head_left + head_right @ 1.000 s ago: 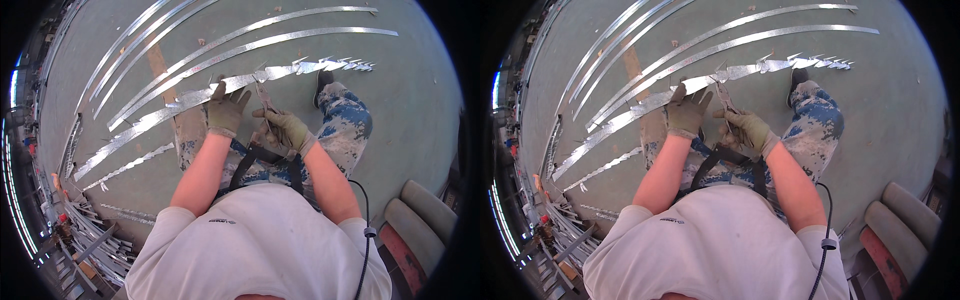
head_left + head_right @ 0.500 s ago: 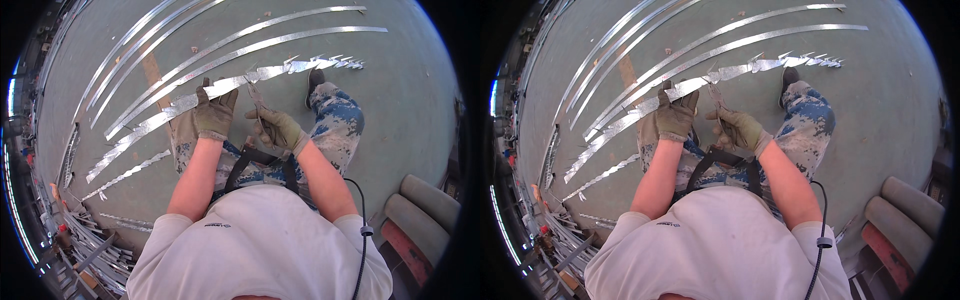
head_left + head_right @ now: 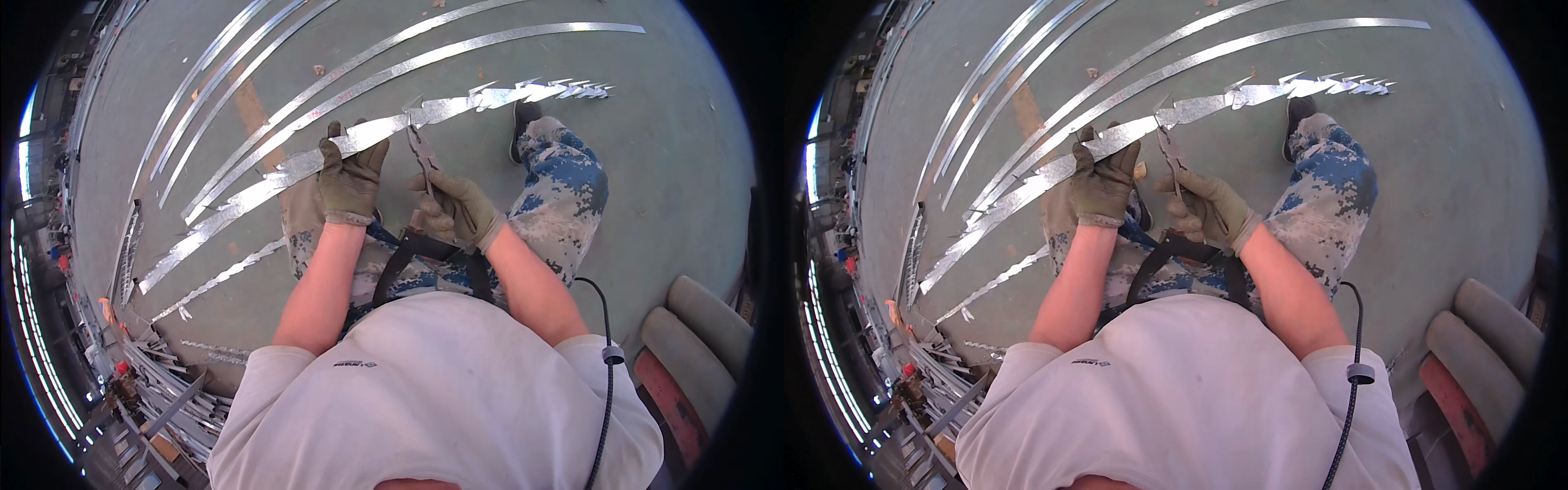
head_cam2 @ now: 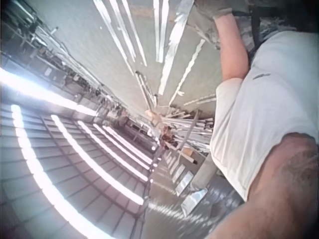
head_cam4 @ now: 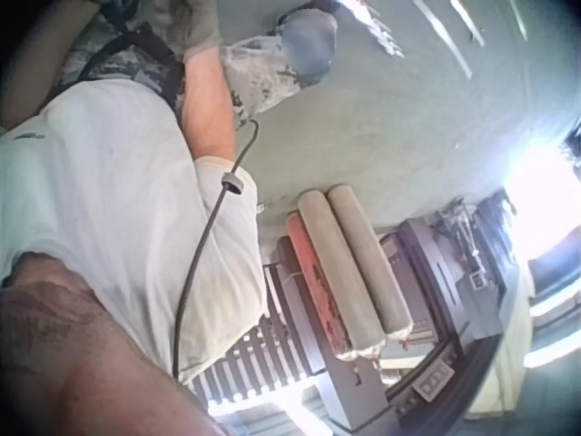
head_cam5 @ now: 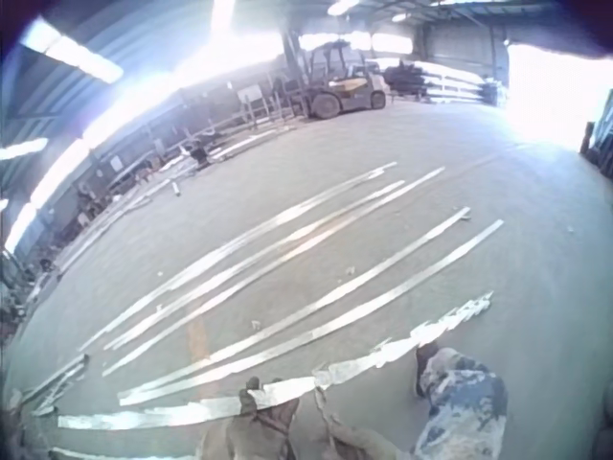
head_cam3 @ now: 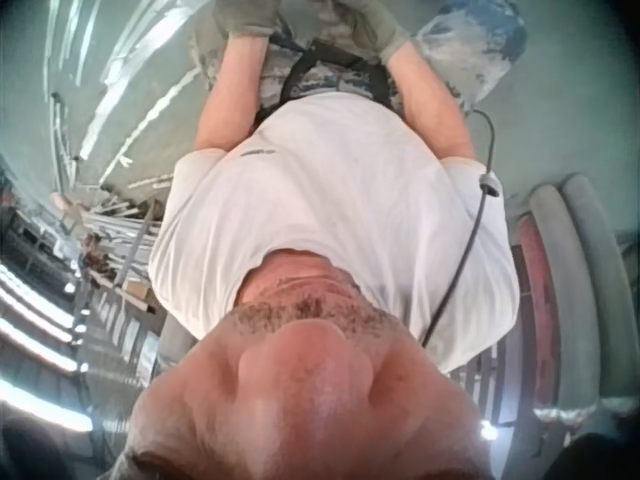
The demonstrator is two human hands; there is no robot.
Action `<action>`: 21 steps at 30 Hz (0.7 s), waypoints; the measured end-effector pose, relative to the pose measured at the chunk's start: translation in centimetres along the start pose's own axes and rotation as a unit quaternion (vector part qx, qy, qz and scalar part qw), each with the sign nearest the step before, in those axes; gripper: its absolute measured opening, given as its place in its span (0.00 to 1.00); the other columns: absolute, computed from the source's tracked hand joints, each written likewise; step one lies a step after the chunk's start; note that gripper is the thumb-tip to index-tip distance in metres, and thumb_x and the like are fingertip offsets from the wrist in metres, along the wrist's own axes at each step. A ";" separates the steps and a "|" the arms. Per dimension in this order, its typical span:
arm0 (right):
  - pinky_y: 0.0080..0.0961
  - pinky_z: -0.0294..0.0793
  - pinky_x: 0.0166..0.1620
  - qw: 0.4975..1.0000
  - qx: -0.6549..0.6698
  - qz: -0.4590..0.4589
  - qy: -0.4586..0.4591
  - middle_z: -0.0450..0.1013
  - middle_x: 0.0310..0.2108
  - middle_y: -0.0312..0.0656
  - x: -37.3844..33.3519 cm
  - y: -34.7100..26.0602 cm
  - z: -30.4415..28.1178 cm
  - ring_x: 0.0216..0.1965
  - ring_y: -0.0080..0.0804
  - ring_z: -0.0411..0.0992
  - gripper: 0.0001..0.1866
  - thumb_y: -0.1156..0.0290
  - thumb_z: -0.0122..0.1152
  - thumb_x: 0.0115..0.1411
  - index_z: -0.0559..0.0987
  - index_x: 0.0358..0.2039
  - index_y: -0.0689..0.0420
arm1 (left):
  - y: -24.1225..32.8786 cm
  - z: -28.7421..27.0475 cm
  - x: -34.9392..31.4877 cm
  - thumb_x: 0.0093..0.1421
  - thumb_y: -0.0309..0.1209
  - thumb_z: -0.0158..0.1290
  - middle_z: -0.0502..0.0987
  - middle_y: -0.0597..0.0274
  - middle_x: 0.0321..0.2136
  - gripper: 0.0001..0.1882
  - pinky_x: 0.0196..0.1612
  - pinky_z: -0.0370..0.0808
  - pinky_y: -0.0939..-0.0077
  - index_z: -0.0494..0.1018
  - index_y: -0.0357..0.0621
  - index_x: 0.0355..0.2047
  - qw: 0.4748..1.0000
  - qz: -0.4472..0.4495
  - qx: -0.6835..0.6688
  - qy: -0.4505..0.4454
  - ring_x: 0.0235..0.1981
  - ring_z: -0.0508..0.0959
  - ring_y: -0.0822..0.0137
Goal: The person sits on the floor and uses tin snips to cut a long metal strip into smaller, uniform segments. They hold the strip with one hand and cut with the other, placing the cut pieces on the floor.
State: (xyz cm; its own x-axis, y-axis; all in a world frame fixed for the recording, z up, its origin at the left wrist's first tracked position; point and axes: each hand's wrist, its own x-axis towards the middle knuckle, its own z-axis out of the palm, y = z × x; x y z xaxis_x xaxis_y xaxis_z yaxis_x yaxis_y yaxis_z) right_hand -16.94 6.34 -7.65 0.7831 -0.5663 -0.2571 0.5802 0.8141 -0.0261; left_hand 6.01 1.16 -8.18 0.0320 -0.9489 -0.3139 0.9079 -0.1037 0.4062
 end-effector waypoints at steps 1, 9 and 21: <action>0.23 0.67 0.18 1.000 -0.004 -0.003 0.019 0.76 0.29 0.41 0.1 0.2 0.2 0.19 0.27 0.70 0.23 0.57 0.47 0.76 0.74 0.58 0.62 | 0.0 -0.1 0.1 0.70 0.46 0.52 0.72 0.43 0.60 0.21 0.61 0.74 0.37 0.70 0.52 0.58 1.000 -0.004 0.003 -0.002 0.60 0.74 0.41; 0.22 0.68 0.18 0.955 -0.238 -0.033 0.176 0.77 0.25 0.42 -0.3 -1.0 2.6 0.19 0.31 0.75 0.21 0.60 0.50 0.75 0.75 0.56 0.64 | -0.1 1.0 -0.4 0.71 0.49 0.49 0.73 0.47 0.60 0.24 0.60 0.77 0.42 0.67 0.54 0.62 0.997 0.004 0.071 0.022 0.58 0.77 0.44; 0.26 0.71 0.18 0.924 -0.324 -0.034 0.200 0.78 0.27 0.39 -5.4 -8.9 2.9 0.18 0.26 0.74 0.20 0.60 0.53 0.73 0.74 0.55 0.62 | -4.8 4.1 1.2 0.71 0.51 0.49 0.76 0.52 0.55 0.28 0.58 0.78 0.51 0.64 0.55 0.66 0.982 -0.107 0.148 -0.037 0.57 0.78 0.51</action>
State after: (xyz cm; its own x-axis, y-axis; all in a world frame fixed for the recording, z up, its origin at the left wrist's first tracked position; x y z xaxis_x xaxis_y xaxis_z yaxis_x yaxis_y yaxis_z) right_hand -25.67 1.83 -3.27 0.5289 -0.6312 -0.5673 0.2667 0.7582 -0.5950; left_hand -0.05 -0.73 -7.02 -0.1876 -0.9135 -0.3609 0.7285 -0.3759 0.5728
